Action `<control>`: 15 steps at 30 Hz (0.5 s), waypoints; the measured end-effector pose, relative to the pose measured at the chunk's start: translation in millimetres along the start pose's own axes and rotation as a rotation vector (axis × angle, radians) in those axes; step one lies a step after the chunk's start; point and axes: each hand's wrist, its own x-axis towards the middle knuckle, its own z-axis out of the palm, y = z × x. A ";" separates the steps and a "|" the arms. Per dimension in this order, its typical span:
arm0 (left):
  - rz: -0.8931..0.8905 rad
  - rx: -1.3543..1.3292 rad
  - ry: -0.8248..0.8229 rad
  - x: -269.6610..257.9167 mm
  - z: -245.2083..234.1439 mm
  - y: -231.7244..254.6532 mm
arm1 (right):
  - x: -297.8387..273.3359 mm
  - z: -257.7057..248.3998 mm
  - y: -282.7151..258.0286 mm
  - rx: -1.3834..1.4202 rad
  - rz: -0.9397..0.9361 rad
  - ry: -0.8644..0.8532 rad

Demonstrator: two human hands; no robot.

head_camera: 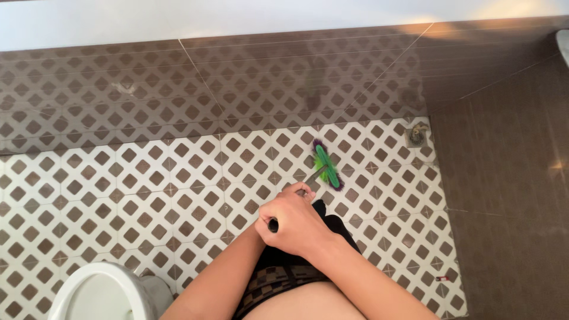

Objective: The person connects and tightens the sections of a broom handle by hand while holding the brush head.

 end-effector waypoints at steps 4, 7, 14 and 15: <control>0.364 -0.100 -0.156 2.5 -3.1 12.2 | -1.0 -13.2 -1.3 0.120 0.000 0.062; 0.391 0.058 -0.068 6.0 2.3 17.7 | -7.1 -27.6 -12.5 0.167 -0.012 0.117; 0.286 0.352 0.088 -12.0 -15.4 33.1 | -16.3 -57.2 -34.6 0.392 0.008 0.108; 0.262 0.344 0.119 -15.9 -16.9 35.5 | -16.2 -59.3 -36.6 0.439 -0.006 0.119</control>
